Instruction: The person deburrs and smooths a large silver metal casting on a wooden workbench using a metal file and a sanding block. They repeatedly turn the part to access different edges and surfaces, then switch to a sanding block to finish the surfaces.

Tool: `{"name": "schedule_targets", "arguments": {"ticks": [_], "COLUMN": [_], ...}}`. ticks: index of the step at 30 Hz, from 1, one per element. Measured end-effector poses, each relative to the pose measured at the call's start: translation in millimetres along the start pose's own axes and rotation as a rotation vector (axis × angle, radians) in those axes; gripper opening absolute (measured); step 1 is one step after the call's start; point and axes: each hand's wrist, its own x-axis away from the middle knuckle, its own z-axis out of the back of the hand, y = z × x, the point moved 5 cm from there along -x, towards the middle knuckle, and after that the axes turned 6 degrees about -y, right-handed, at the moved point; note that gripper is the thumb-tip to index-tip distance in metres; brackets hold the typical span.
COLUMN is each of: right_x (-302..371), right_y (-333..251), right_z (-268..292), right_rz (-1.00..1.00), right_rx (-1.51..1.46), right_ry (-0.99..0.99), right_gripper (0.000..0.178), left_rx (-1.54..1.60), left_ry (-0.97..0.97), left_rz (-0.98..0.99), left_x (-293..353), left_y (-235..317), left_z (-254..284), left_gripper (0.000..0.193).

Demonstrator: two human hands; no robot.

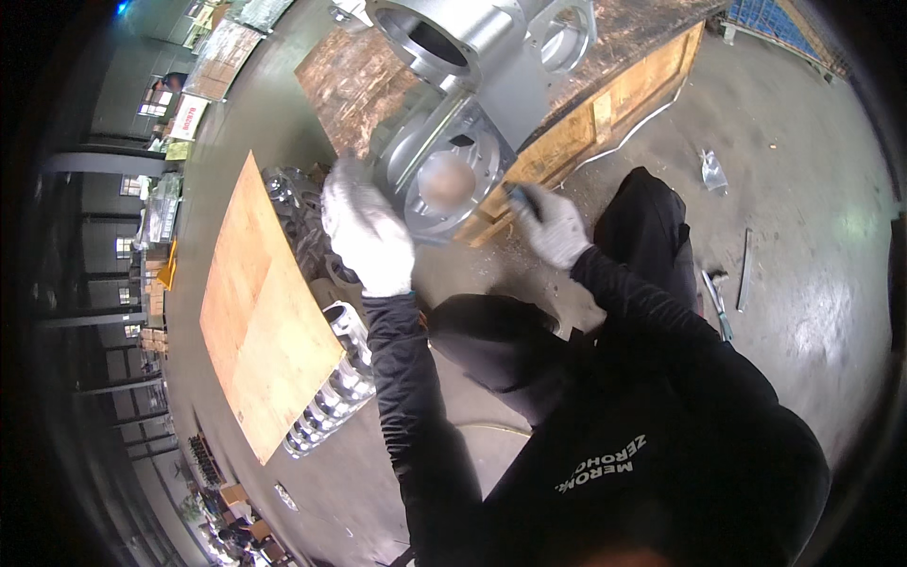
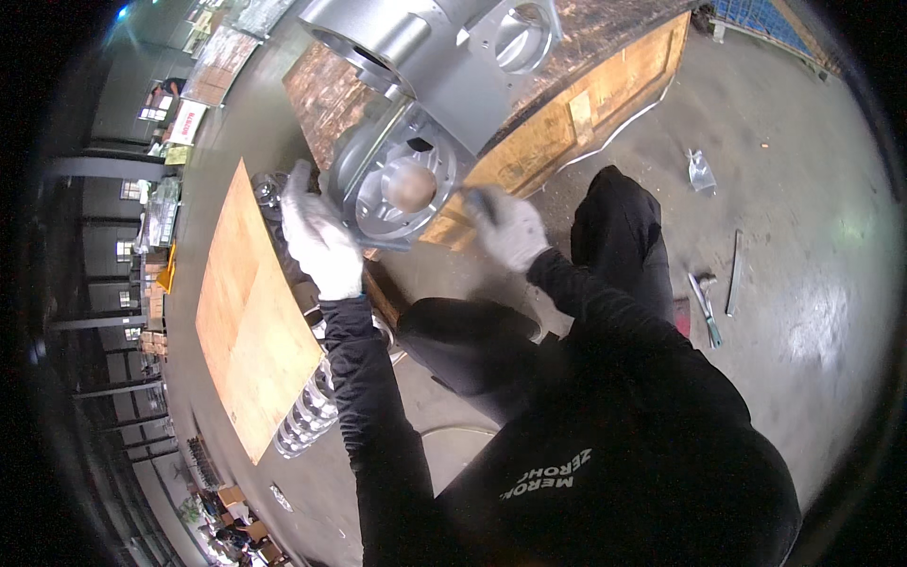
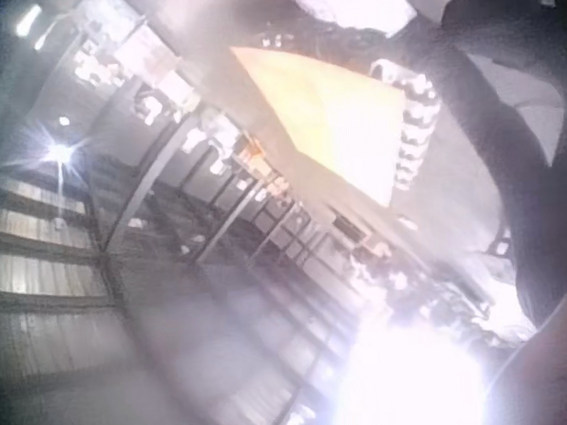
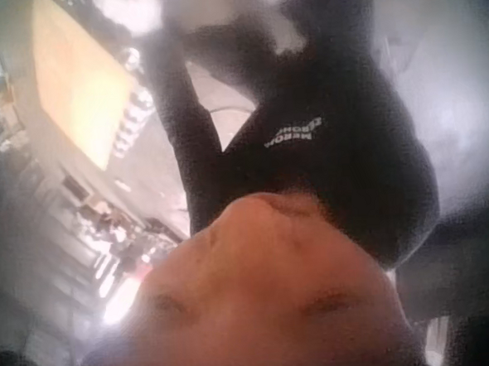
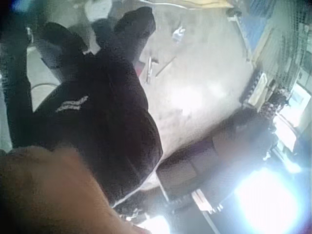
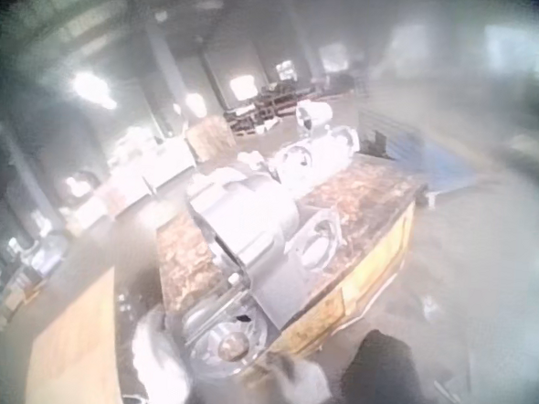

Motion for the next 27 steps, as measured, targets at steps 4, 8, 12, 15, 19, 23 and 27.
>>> {"name": "schedule_targets", "arguments": {"ticks": [4, 8, 12, 15, 19, 23, 27], "right_x": [-26.9, -54.1, -73.1, -87.0, -95.2, -92.6, -89.6], "right_y": [10.0, 27.3, 40.1, 44.3, 48.0, 53.0, 23.5], "right_z": [55.2, 108.5, 137.0, 151.8, 163.8, 170.9, 166.4], "right_rz": [-0.01, -0.072, -0.115, -0.144, -0.163, -0.099, 0.007], "right_rx": [-0.003, 0.29, 0.434, 0.494, 0.62, 0.624, 0.605], "right_ry": [0.128, 0.141, 0.136, 0.158, 0.177, 0.221, 0.249], "right_gripper": [0.034, 0.037, 0.04, 0.039, 0.035, 0.031, 0.032], "left_rx": [-0.307, -0.382, -0.5, -0.642, -0.268, 0.457, -0.192], "left_ry": [-0.157, -0.154, -0.254, -0.371, -0.352, 0.037, -0.029], "left_rz": [-0.191, -0.265, -0.258, -0.142, 0.108, 0.299, -0.372], "left_x": [-9.7, -15.1, -24.0, -27.2, -47.4, -95.8, -164.6], "left_y": [4.5, -25.1, -39.7, -69.9, -55.6, 5.8, 78.8], "left_z": [-1.2, 0.4, 1.8, 4.8, 10.7, 18.1, 27.7], "left_gripper": [0.038, 0.038, 0.038, 0.04, 0.044, 0.053, 0.053]}}
